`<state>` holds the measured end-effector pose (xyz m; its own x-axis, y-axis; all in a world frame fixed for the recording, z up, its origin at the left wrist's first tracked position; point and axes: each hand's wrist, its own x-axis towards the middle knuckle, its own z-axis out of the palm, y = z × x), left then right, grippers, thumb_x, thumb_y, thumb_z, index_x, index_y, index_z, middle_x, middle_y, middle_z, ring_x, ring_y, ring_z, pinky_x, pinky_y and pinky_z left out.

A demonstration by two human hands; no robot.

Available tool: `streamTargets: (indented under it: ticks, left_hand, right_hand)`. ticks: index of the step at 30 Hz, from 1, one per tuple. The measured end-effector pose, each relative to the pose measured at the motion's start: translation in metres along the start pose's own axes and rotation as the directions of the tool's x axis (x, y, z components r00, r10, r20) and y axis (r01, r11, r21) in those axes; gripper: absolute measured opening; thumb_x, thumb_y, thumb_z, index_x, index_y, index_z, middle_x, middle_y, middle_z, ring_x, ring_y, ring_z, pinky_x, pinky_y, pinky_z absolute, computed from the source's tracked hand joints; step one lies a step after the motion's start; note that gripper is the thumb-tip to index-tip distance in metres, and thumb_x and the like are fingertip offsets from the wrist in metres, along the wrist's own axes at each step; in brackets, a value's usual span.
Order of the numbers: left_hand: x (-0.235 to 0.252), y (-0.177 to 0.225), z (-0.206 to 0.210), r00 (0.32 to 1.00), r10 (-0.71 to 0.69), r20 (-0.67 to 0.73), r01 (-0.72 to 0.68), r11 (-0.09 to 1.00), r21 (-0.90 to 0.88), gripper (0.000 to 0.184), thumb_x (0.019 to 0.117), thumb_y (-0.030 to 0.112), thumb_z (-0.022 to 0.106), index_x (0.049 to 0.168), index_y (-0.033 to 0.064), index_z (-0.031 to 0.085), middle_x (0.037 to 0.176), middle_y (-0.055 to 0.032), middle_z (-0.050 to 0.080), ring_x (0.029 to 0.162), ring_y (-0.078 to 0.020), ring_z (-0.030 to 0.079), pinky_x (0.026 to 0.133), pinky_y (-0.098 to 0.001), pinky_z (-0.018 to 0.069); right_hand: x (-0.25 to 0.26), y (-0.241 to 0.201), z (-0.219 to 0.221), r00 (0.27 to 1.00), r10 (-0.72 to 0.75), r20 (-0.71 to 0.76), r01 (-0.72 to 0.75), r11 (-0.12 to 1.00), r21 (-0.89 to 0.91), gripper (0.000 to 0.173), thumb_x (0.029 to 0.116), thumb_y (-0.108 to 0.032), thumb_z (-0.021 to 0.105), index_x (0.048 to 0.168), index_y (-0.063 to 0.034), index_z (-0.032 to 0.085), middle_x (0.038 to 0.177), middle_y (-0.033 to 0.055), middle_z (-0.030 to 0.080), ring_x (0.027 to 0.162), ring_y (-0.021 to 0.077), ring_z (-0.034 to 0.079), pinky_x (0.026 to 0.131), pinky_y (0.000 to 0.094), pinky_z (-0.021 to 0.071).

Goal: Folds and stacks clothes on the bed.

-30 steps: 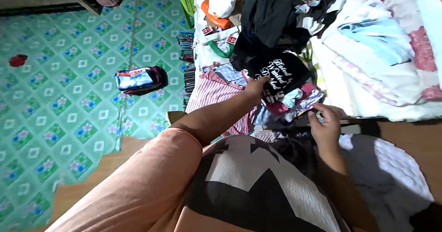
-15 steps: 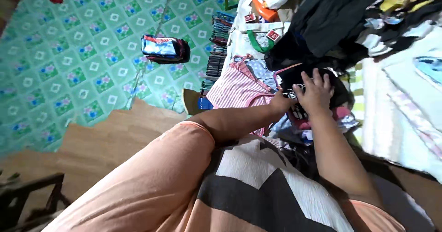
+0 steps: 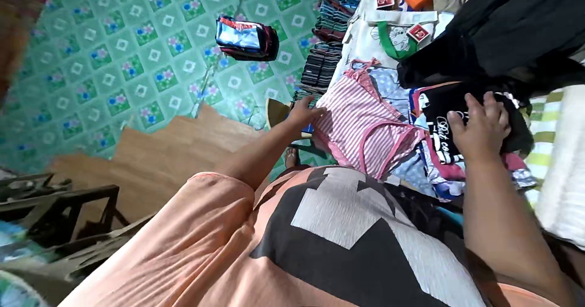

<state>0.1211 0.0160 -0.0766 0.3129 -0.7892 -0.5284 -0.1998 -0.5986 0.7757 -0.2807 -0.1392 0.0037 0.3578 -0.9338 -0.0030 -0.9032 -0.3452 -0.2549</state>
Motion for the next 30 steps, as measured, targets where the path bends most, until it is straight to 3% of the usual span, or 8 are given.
streamTargets:
  ticks: [4, 9, 12, 16, 20, 25, 28, 30]
  left_hand:
    - [-0.003, -0.012, -0.009, 0.983, -0.098, 0.156, 0.135, 0.960, -0.247, 0.051, 0.0980, 0.028, 0.070, 0.141, 0.0062, 0.053, 0.127, -0.0169, 0.065, 0.106, -0.0252, 0.067, 0.089, -0.0444, 0.0569]
    - [-0.003, -0.005, -0.019, 0.998, 0.031, 0.060, -0.035, 0.998, 0.056, 0.041, 0.0922, 0.029, 0.076, 0.123, 0.0032, 0.065, 0.108, -0.0147, 0.070, 0.097, -0.0243, 0.068, 0.090, -0.0479, 0.0549]
    - [0.003, 0.003, -0.030, 0.983, 0.149, 0.109, -0.173, 0.948, 0.268, 0.036, 0.0930, 0.030, 0.075, 0.115, 0.0022, 0.070, 0.108, -0.0164, 0.071, 0.103, -0.0298, 0.067, 0.096, -0.0550, 0.0520]
    - [0.009, 0.002, -0.033, 0.974, 0.191, 0.119, -0.221, 0.910, 0.351, 0.031, 0.0928, 0.032, 0.074, 0.110, 0.0061, 0.073, 0.106, -0.0143, 0.072, 0.103, -0.0308, 0.068, 0.094, -0.0580, 0.0526]
    - [0.016, -0.007, -0.032, 0.977, 0.140, 0.163, -0.181, 0.944, 0.275, 0.044, 0.0930, 0.033, 0.075, 0.126, 0.0058, 0.066, 0.106, -0.0156, 0.071, 0.098, -0.0306, 0.069, 0.092, -0.0574, 0.0537]
    - [0.010, 0.003, -0.032, 0.858, 0.493, 0.145, -0.509, 0.779, 0.366, 0.022, 0.0950, 0.024, 0.069, 0.100, 0.0034, 0.074, 0.105, -0.0153, 0.071, 0.103, -0.0294, 0.067, 0.095, -0.0502, 0.0536]
    - [0.008, 0.013, -0.025, 0.887, 0.430, 0.167, -0.461, 0.840, 0.285, 0.038, 0.0934, 0.023, 0.073, 0.123, 0.0011, 0.066, 0.130, -0.0220, 0.060, 0.119, -0.0318, 0.061, 0.102, -0.0460, 0.0520]
    - [0.014, 0.015, -0.024, 0.931, 0.272, 0.244, -0.325, 0.923, 0.207, 0.057, 0.0925, 0.027, 0.076, 0.139, 0.0019, 0.053, 0.130, -0.0219, 0.061, 0.113, -0.0318, 0.065, 0.097, -0.0507, 0.0552]
  right_hand:
    - [0.003, -0.004, -0.003, 0.998, 0.043, 0.042, -0.043, 0.999, -0.011, 0.064, 0.1035, -0.051, 0.049, 0.153, -0.0110, 0.046, 0.165, 0.0248, 0.028, 0.149, 0.0568, 0.023, 0.108, 0.0827, 0.0222]
    - [-0.012, -0.036, -0.026, 0.995, 0.062, -0.074, -0.065, 0.997, -0.038, 0.068, 0.1052, -0.053, 0.043, 0.155, -0.0065, 0.041, 0.165, 0.0278, 0.025, 0.151, 0.0575, 0.014, 0.112, 0.0825, 0.0123]
    - [-0.041, -0.071, -0.023, 0.959, -0.116, -0.260, 0.111, 0.993, -0.035, 0.060, 0.1072, -0.043, 0.043, 0.148, -0.0001, 0.047, 0.153, 0.0335, 0.041, 0.144, 0.0565, 0.032, 0.114, 0.0726, 0.0239]
    - [-0.082, -0.112, 0.033, 0.964, -0.260, -0.062, 0.265, 0.958, 0.111, 0.054, 0.1048, -0.040, 0.046, 0.135, 0.0026, 0.060, 0.139, 0.0291, 0.057, 0.133, 0.0512, 0.049, 0.112, 0.0682, 0.0347]
    - [-0.116, -0.127, 0.105, 0.987, -0.150, 0.059, 0.136, 0.971, 0.194, 0.065, 0.1003, -0.046, 0.054, 0.148, -0.0026, 0.050, 0.158, 0.0286, 0.037, 0.149, 0.0493, 0.031, 0.118, 0.0691, 0.0266]
    - [-0.136, -0.139, 0.138, 0.999, 0.024, 0.035, -0.029, 0.992, 0.125, 0.069, 0.1007, -0.045, 0.055, 0.157, -0.0078, 0.040, 0.168, 0.0217, 0.023, 0.156, 0.0421, 0.017, 0.124, 0.0643, 0.0181]
    - [-0.137, -0.145, 0.144, 0.998, 0.063, 0.026, -0.066, 0.992, 0.106, 0.071, 0.1014, -0.044, 0.053, 0.158, -0.0066, 0.036, 0.169, 0.0218, 0.019, 0.157, 0.0403, 0.014, 0.124, 0.0634, 0.0160]
    - [-0.136, -0.147, 0.146, 0.997, 0.073, -0.011, -0.072, 0.992, 0.099, 0.069, 0.1006, -0.043, 0.054, 0.156, -0.0045, 0.040, 0.167, 0.0239, 0.023, 0.155, 0.0429, 0.019, 0.123, 0.0656, 0.0191]
